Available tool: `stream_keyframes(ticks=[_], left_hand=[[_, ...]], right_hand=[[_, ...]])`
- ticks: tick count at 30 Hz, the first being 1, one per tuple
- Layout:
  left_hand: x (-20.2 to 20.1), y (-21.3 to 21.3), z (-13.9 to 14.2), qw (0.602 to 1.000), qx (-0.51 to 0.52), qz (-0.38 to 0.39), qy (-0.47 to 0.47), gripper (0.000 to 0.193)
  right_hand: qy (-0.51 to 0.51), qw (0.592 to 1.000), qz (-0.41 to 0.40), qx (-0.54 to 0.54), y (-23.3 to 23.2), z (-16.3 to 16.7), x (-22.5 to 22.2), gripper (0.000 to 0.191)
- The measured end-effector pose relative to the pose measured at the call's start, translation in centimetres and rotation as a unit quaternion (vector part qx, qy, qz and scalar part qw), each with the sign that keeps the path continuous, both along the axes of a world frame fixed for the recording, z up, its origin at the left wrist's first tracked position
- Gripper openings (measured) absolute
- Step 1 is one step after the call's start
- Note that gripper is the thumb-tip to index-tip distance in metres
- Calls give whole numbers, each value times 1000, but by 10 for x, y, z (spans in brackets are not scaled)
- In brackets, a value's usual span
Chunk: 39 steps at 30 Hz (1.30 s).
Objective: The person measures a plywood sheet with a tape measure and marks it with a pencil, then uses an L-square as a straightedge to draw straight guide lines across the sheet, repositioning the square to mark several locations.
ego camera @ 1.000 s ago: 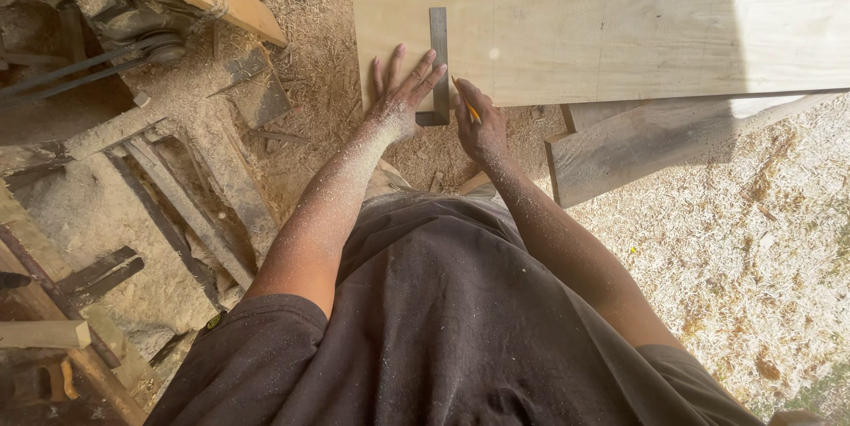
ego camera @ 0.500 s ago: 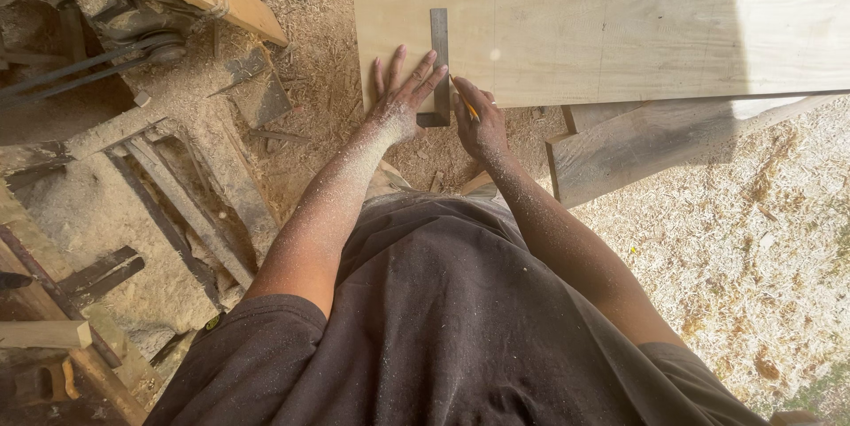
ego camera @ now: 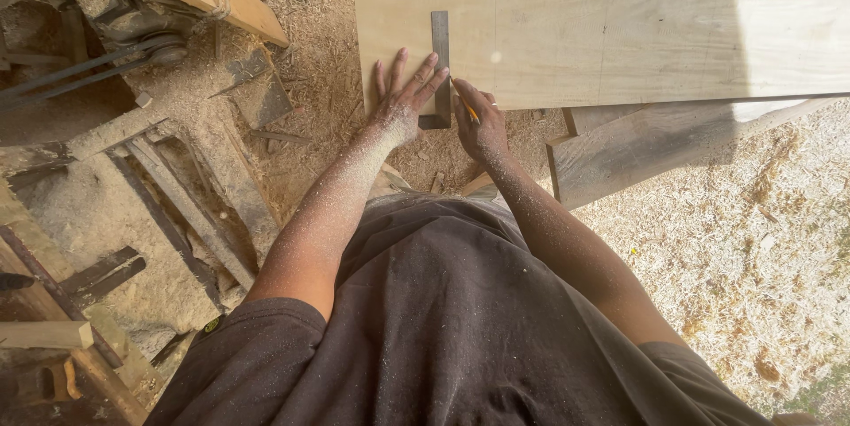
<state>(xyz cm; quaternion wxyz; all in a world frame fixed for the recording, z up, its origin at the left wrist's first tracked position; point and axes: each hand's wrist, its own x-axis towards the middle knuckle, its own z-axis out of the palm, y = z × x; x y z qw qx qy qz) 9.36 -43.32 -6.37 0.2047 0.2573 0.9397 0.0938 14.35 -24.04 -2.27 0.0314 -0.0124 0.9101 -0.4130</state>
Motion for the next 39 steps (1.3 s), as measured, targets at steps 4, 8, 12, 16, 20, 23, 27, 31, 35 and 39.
stream_keyframes(ticks=[4,8,12,16,20,23,27,31,35,39], left_hand=[[0,2,2,1000,-18,-7,6,151],[0,5,6,998,-43,-12,50,148],[1,8,7,998,-38,1,46,142],[-2,8,5,996,-51,-15,75,131],[-1,9,6,997,-39,6,64,127],[1,11,8,995,-45,2,84,125],[1,13,13,994,-67,-4,89,120],[3,14,14,993,-76,-10,90,115],[4,16,11,990,-61,0,128,109],[5,15,10,988,-61,-2,145,104]], right_hand=[[22,1000,2,10,-1,-3,-6,34],[18,1000,1,20,-2,-4,-18,34],[22,1000,-3,11,-4,-1,-32,33],[-19,1000,-19,-17,-5,1,-45,34],[-24,998,-43,-27,-4,0,-59,35],[-39,997,-45,-51,-1,-3,-68,37],[-4,1000,-11,-17,2,-5,-80,37],[-12,1000,-3,-14,2,-6,-88,38],[-10,1000,10,2,0,-5,-93,38],[-26,1000,11,12,-1,-4,-95,37]])
